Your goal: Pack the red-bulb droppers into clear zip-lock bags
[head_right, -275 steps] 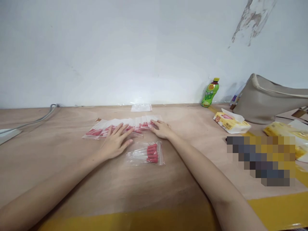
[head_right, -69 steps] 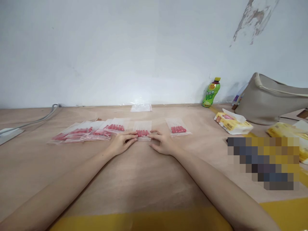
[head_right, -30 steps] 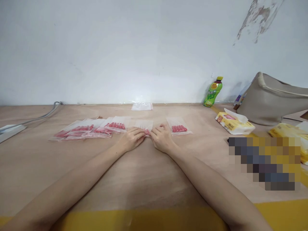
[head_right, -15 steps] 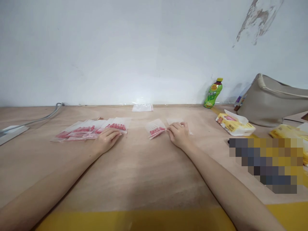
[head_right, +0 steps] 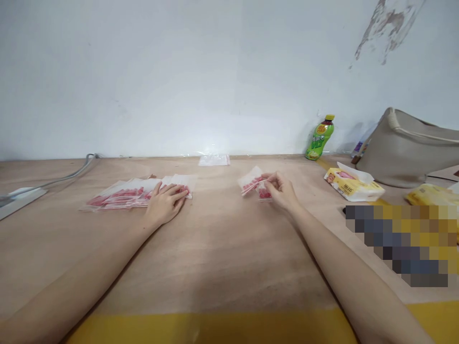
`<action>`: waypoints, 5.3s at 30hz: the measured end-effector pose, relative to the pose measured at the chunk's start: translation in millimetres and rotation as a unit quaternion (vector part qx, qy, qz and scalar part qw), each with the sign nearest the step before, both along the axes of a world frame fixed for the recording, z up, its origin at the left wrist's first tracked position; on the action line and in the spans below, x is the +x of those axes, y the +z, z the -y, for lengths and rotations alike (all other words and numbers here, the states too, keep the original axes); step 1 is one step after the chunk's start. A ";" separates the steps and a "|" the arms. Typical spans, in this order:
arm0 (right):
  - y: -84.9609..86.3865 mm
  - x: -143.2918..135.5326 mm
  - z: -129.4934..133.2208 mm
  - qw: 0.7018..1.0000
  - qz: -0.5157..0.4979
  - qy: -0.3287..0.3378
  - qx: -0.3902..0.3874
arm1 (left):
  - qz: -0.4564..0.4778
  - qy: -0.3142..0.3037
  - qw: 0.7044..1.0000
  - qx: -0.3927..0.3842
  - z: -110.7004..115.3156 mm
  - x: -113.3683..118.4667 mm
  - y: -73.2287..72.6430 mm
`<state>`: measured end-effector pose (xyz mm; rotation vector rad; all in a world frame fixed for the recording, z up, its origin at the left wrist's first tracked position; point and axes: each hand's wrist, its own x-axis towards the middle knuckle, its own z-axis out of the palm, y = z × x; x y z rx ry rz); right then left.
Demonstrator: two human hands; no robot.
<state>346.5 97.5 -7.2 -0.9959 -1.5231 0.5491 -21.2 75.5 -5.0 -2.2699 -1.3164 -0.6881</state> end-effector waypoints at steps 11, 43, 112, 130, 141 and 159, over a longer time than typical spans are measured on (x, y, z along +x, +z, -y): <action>-0.8 51.1 4.4 0.932 0.227 -0.281 -0.033 | 0.040 -0.102 0.993 -0.040 -3.9 49.0 -7.4; -1.1 -94.1 28.2 0.815 0.504 -0.057 0.280 | 0.016 -0.227 0.974 0.012 -3.7 89.4 -6.4; 14.1 -46.4 42.8 0.892 0.410 -0.047 0.186 | 0.078 -0.130 0.983 -0.100 7.3 58.8 -10.1; -4.9 -92.5 22.1 0.833 0.468 -0.027 0.292 | 0.102 -0.138 0.984 -0.053 12.4 56.0 -10.7; -1.4 -93.8 21.1 0.822 0.483 -0.037 0.301 | 0.033 -0.217 0.976 0.015 -0.2 74.4 -10.0; 1.1 -97.3 24.2 0.833 0.468 -0.011 0.295 | -0.076 -0.241 0.964 0.083 -7.9 87.8 -5.3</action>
